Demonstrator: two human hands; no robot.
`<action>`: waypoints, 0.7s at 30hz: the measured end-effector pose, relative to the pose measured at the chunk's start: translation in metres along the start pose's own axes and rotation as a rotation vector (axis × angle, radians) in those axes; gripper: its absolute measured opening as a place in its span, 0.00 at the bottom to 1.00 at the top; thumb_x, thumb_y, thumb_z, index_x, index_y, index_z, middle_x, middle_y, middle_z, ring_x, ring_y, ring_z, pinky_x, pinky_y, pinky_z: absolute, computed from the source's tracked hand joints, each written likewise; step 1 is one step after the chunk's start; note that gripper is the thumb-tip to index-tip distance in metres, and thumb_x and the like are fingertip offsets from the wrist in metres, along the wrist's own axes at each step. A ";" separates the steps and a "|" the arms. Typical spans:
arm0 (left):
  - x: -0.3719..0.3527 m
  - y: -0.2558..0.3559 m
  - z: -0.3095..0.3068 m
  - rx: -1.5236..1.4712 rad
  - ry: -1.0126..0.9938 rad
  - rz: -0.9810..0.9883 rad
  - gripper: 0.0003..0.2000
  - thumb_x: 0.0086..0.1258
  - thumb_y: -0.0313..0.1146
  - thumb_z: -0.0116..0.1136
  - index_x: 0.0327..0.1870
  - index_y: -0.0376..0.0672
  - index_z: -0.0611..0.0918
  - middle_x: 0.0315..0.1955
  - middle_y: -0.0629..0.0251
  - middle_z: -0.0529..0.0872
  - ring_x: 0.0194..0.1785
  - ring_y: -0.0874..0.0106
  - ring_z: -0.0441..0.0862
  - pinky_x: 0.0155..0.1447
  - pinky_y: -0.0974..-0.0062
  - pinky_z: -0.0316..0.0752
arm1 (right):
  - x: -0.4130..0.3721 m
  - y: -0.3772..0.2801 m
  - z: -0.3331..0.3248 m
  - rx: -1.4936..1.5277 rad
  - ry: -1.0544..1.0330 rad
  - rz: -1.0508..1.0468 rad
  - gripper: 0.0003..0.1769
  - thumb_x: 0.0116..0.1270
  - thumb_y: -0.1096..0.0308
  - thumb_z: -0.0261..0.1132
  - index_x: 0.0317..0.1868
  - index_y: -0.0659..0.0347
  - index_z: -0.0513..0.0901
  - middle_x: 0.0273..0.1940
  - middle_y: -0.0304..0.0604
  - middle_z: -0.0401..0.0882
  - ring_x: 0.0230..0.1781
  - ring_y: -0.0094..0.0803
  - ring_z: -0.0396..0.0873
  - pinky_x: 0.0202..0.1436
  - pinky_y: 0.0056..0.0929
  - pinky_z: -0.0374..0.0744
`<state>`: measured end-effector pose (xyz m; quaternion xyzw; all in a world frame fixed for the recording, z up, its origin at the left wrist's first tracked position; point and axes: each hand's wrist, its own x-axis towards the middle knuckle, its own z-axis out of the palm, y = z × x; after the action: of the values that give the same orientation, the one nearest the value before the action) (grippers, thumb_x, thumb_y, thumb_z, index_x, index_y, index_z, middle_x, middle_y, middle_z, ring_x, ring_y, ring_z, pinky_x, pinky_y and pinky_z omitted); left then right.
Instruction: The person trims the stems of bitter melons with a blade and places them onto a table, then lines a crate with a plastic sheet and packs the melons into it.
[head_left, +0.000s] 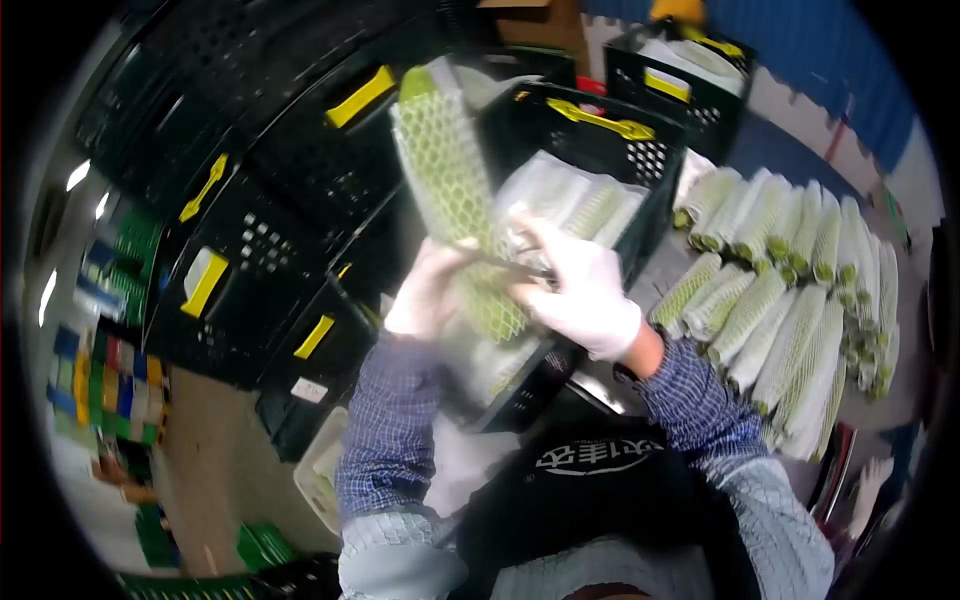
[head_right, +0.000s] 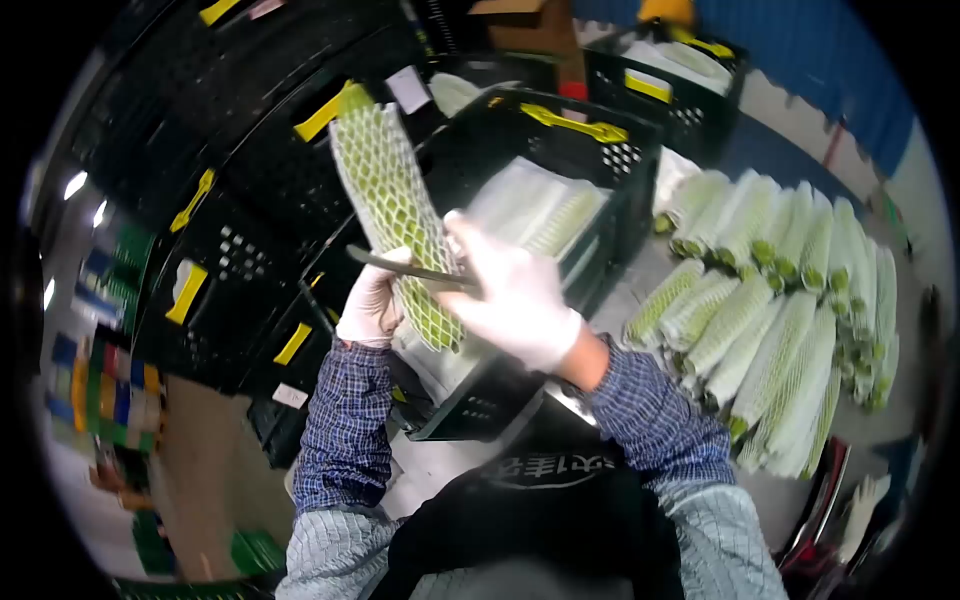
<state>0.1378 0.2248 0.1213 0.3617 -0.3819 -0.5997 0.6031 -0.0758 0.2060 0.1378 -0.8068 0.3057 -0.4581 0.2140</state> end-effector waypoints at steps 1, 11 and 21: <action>-0.006 0.011 0.022 0.052 -0.082 -0.041 0.25 0.67 0.34 0.62 0.63 0.33 0.74 0.53 0.54 0.83 0.55 0.60 0.82 0.63 0.66 0.78 | -0.001 -0.003 -0.002 0.022 0.013 -0.103 0.41 0.57 0.52 0.74 0.70 0.58 0.74 0.45 0.51 0.87 0.35 0.41 0.87 0.41 0.34 0.85; -0.002 0.026 0.101 -0.166 -0.493 -0.068 0.45 0.77 0.61 0.46 0.76 0.25 0.56 0.73 0.40 0.65 0.75 0.55 0.64 0.78 0.56 0.60 | -0.025 0.019 -0.031 0.531 0.249 0.186 0.47 0.50 0.38 0.76 0.52 0.75 0.76 0.40 0.55 0.86 0.41 0.42 0.87 0.49 0.33 0.83; 0.012 0.020 0.134 0.523 -0.727 0.191 0.38 0.77 0.54 0.50 0.76 0.31 0.62 0.75 0.44 0.64 0.78 0.54 0.63 0.77 0.57 0.64 | -0.144 -0.004 -0.198 0.694 0.450 0.518 0.33 0.59 0.67 0.77 0.61 0.73 0.75 0.52 0.46 0.84 0.48 0.28 0.84 0.54 0.28 0.84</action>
<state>0.0273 0.2156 0.1994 0.2309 -0.7391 -0.5127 0.3709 -0.3036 0.2952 0.1493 -0.4661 0.3643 -0.6278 0.5059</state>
